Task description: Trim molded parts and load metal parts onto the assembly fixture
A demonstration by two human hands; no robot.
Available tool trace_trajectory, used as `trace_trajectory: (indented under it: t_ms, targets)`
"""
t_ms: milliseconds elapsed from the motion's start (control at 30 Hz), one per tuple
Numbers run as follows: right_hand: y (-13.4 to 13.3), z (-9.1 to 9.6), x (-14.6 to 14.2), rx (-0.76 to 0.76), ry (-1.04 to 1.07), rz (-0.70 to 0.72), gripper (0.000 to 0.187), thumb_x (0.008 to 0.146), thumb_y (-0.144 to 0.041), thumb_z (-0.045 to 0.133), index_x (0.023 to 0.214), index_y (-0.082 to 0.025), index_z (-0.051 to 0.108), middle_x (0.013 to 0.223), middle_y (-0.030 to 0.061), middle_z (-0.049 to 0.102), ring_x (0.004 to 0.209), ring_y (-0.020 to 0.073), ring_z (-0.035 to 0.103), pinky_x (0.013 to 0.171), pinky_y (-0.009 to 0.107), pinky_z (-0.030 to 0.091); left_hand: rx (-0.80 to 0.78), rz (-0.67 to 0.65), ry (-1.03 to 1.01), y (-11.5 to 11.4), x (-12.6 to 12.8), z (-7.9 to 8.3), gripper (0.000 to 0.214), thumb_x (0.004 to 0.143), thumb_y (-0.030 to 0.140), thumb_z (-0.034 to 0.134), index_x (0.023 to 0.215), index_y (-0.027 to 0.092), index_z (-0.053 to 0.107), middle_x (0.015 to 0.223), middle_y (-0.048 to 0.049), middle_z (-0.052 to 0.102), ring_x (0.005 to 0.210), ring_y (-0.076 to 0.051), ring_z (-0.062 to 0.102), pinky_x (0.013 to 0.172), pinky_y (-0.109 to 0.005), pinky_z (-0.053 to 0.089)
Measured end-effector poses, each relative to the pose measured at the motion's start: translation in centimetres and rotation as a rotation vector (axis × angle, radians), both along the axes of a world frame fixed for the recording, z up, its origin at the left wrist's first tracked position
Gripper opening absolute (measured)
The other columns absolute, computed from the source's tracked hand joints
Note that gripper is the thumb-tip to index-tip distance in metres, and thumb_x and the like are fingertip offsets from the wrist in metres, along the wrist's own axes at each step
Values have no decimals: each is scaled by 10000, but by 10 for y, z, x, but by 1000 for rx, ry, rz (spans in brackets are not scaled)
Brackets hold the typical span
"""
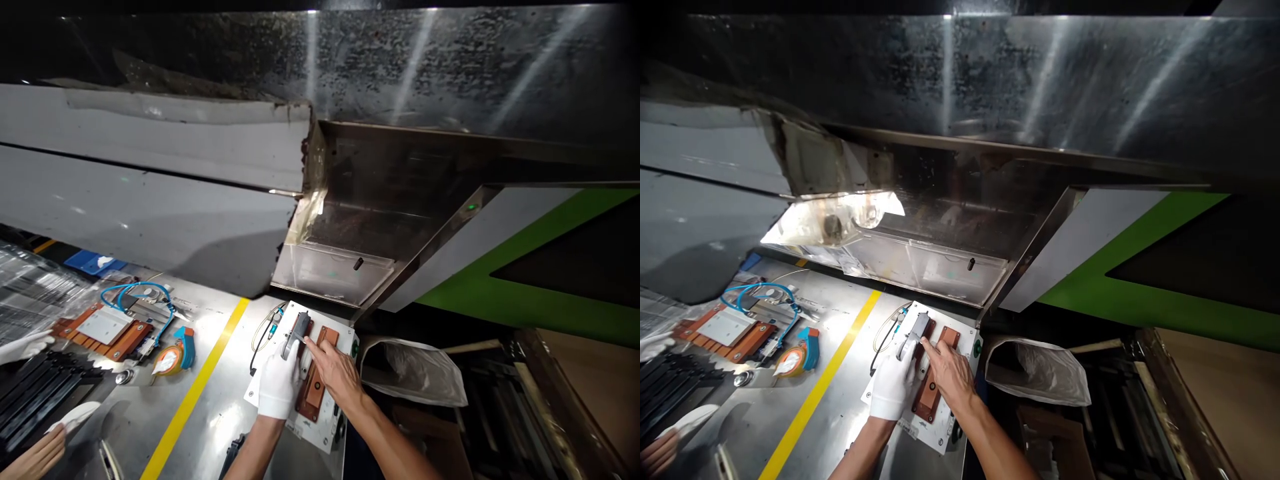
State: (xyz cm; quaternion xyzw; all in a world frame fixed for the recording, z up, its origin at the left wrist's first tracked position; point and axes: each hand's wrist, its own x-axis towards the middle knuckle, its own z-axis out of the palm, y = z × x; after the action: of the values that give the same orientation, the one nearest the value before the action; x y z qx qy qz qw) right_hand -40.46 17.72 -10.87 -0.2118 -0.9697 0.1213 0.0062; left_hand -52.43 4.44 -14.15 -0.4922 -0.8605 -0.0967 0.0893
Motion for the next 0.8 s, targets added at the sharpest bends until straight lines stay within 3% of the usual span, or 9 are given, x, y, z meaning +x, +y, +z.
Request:
trace_trajectory:
  t_ms: [200, 400, 667, 800]
  targets:
    - [-2, 9, -5, 5, -44, 36, 500, 1002, -220, 448, 1475, -383, 464, 980, 23, 647, 804, 168, 666, 582, 263, 406, -45, 12, 42, 0, 0, -3, 460, 926, 158, 457, 1374, 175, 559, 1264, -172, 685, 945, -288, 714, 796, -409, 620]
    - [1, 13, -7, -5, -61, 40, 473, 1008, -266, 431, 1459, -407, 464, 1005, 6, 659, 729, 152, 667, 568, 278, 375, -72, 20, -54, -1, 0, -4, 485, 933, 147, 426, 1405, 166, 535, 1292, -195, 663, 1087, -321, 680, 898, -448, 602]
    - [6, 18, -12, 12, -77, 61, 418, 1016, -280, 393, 1406, -394, 493, 942, -7, 661, 627, 135, 639, 526, 312, 266, -191, 41, -112, 7, -4, 5, 529, 884, 115, 459, 1404, 165, 549, 1275, -213, 669, 1080, -335, 692, 898, -416, 592]
    - [5, 24, -14, 12, -97, 60, 408, 1011, -274, 380, 1384, -379, 507, 934, 1, 660, 645, 142, 650, 532, 307, 272, -284, 44, -114, 11, -5, 12, 570, 868, 87, 420, 1420, 172, 534, 1256, -217, 674, 1048, -334, 698, 867, -417, 591]
